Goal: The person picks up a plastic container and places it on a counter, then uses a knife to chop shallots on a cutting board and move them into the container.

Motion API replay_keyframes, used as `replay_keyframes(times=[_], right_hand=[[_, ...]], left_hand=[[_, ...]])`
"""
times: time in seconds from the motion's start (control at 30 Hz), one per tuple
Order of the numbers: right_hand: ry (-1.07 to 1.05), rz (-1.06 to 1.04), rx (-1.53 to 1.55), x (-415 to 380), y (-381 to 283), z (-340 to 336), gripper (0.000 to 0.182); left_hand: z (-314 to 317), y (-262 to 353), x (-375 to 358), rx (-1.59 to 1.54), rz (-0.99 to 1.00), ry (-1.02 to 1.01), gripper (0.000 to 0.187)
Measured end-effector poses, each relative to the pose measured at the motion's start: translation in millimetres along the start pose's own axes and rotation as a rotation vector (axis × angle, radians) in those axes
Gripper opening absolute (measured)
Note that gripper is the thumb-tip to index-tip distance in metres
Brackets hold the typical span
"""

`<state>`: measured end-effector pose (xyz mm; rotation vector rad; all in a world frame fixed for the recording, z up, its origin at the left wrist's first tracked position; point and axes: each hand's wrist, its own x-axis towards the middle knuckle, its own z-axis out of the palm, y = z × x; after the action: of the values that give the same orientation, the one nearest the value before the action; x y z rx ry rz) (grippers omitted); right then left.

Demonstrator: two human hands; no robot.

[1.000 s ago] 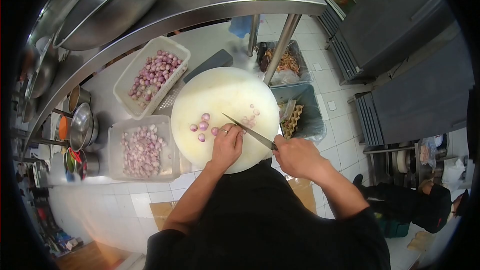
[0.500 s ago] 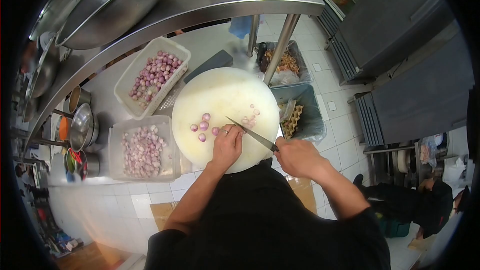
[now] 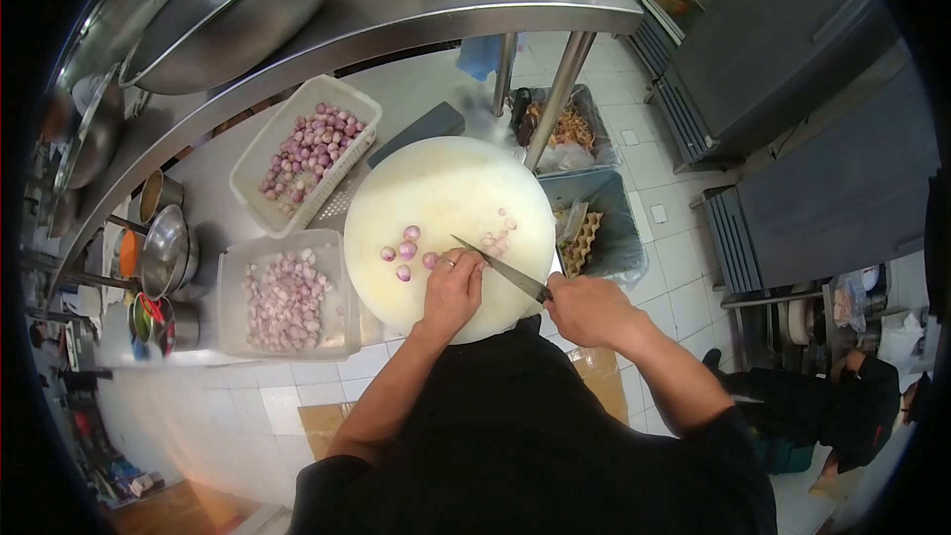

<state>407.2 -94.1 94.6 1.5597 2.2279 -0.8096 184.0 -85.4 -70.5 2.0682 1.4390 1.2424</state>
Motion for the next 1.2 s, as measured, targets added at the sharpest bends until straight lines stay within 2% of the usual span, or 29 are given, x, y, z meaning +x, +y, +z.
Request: replay_keyframes(times=[0.33,0.63,0.87,0.97,1.07,1.13,1.2], right_hand=[[-0.052,0.009,-0.051,-21,-9,-33,0.036],[-0.052,-0.01,-0.067,-6,-6,-25,0.033],[0.122,-0.055,0.15,25,17,3,0.037],[0.099,-0.027,0.19,7,11,-9,0.038],[-0.004,-0.076,0.184,-2,16,-4,0.036],[-0.033,-0.083,0.162,3,21,5,0.035],[0.102,-0.04,0.12,7,22,12,0.034]], left_hand=[[-1,0,1,0.001,0.017,0.023,0.01],[1,-2,-2,0.031,0.028,0.007,0.012],[-11,3,-2,0.095,0.013,0.003,0.015],[-35,9,2,0.312,-0.092,0.186,0.017],[-46,-8,-1,0.404,-0.144,0.042,0.016],[-40,-6,-2,0.33,-0.13,0.022,0.015],[-31,2,-1,0.223,-0.15,-0.012,0.015]])
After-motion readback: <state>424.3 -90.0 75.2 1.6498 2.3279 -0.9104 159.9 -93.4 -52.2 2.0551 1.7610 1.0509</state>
